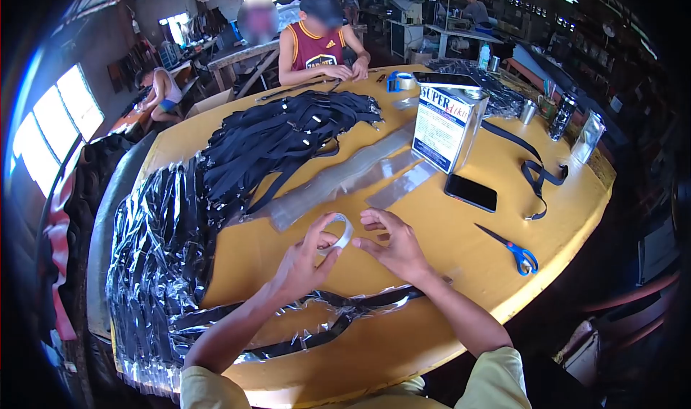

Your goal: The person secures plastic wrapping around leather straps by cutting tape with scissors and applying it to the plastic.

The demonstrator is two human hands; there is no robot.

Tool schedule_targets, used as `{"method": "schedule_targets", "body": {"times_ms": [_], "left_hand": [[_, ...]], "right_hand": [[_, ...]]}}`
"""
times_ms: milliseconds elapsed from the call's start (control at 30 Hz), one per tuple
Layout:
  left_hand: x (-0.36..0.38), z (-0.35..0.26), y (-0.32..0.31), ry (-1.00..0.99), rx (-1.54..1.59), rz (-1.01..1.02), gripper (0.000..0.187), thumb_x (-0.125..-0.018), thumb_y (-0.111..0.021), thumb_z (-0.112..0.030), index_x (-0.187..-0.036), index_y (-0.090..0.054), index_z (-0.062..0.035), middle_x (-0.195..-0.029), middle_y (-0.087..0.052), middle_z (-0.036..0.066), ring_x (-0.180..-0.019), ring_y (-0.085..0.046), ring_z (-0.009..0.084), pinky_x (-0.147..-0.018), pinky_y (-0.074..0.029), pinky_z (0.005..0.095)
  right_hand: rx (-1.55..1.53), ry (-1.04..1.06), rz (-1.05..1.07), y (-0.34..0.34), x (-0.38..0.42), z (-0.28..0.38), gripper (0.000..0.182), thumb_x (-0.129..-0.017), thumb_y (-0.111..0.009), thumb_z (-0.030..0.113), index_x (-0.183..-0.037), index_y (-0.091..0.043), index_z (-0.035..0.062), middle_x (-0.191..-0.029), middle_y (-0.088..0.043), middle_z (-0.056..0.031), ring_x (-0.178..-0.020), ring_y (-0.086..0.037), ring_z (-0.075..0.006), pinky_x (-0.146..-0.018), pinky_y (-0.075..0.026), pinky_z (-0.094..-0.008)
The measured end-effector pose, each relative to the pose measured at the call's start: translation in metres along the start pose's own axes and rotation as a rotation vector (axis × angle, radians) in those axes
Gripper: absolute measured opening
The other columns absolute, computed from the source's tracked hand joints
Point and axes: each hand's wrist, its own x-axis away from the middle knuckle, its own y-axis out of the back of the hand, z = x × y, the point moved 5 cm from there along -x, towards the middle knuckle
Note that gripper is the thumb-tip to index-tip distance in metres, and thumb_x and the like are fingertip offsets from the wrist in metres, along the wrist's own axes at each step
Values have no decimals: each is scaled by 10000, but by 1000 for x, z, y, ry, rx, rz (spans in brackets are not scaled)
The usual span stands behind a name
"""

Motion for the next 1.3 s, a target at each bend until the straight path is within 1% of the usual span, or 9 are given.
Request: {"method": "schedule_targets", "body": {"times_ms": [133,333,500,567,733,800,1033,1100,1300], "left_hand": [[19,-28,8,-52,68,-67,678,-909,-683,-11,-1487,-328,-9,-997,-715,154,-913,-724,269,-847,-565,366],[34,-43,11,-149,135,-107,687,-905,-691,3,-1479,-314,3,-983,-712,147,-893,-711,227,-834,-560,354],[42,-47,10,-165,151,-58,761,-887,-705,39,-1491,-245,-7,-1002,-694,129,-908,-685,178,-815,-541,319],[49,-42,3,-113,374,-5,781,-891,-692,53,-1506,-215,-18,-1010,-671,126,-910,-689,189,-817,-543,339],[52,-35,-3,-139,371,12,801,-895,-679,67,-1520,-188,-31,-962,-614,101,-903,-656,166,-835,-553,340],[54,-37,-3,-202,313,-15,804,-897,-677,69,-1524,-185,-35,-947,-595,93,-898,-640,153,-843,-557,335],[47,-38,-5,-132,378,-76,712,-917,-681,24,-1505,-282,-21,-935,-568,87,-835,-604,149,-840,-564,335],[44,-42,-2,-75,364,-67,691,-922,-674,21,-1501,-298,-21,-927,-564,86,-833,-603,151,-832,-566,335],[40,-38,-5,35,219,-43,663,-923,-664,20,-1487,-320,-25,-878,-547,71,-814,-594,143,-739,-577,299]], "right_hand": [[-88,65,-14,-4,10,17,521,-829,-835,156,-1278,-600,29,-1169,-701,-102,-1083,-677,-174,-881,-563,-336],[-289,116,4,-2,19,33,381,-865,-776,75,-1209,-630,5,-1086,-740,-122,-1012,-723,-207,-825,-588,-333],[32,340,-93,6,27,61,278,-882,-717,-20,-1153,-658,-39,-1002,-748,-164,-904,-753,-227,-803,-598,-344],[122,371,-95,5,34,64,283,-879,-713,-24,-1157,-660,-28,-997,-745,-165,-888,-753,-249,-796,-597,-346],[284,423,-75,0,34,77,275,-875,-704,-23,-1146,-661,0,-984,-735,-164,-870,-746,-298,-764,-599,-362],[250,516,-129,-1,32,81,259,-901,-674,23,-1155,-629,36,-950,-715,-162,-789,-718,-348,-656,-582,-430],[264,517,-115,0,19,89,342,-878,-681,11,-1204,-587,49,-953,-715,-161,-791,-711,-342,-643,-575,-433],[423,635,-108,1,21,95,392,-849,-680,-5,-1223,-574,48,-920,-710,-149,-816,-699,-323,-644,-569,-428],[488,654,-80,-1,34,96,452,-821,-670,-6,-1255,-554,46,-838,-679,-134,-808,-680,-308,-647,-561,-437]]}}
